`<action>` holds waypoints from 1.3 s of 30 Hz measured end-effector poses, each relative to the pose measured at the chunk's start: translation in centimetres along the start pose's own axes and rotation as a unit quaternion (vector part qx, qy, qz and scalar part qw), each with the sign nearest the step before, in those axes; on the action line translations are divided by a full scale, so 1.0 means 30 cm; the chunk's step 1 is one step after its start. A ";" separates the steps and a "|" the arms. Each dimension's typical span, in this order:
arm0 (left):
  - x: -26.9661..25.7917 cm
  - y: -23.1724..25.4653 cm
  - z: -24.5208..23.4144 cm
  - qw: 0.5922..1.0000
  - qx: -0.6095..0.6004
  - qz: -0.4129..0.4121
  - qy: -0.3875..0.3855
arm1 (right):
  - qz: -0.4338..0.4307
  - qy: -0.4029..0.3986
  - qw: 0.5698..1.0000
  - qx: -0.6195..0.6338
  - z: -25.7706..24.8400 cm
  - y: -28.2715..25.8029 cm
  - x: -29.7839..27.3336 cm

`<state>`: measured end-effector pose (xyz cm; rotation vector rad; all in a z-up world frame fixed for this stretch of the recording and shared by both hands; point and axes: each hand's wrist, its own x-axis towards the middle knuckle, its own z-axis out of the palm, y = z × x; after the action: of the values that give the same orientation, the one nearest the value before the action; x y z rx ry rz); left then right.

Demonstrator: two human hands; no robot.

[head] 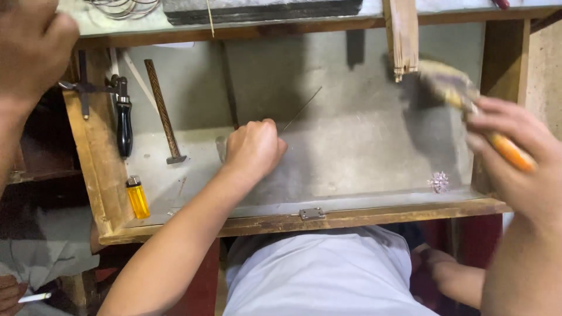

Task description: The person bends metal wire into circular shapes and then uses a brush to sweep metal shavings and debris from the workbench.

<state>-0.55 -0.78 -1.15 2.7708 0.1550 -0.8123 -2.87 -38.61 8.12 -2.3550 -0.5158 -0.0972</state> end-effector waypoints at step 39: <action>-0.476 -0.389 -0.188 0.925 -0.283 0.089 0.237 | 0.326 -0.004 0.921 0.215 0.261 -0.119 -0.126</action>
<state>-11.60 11.51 8.79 2.3185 0.1845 -0.0151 -8.31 -32.29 3.78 -1.9727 0.2466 0.3047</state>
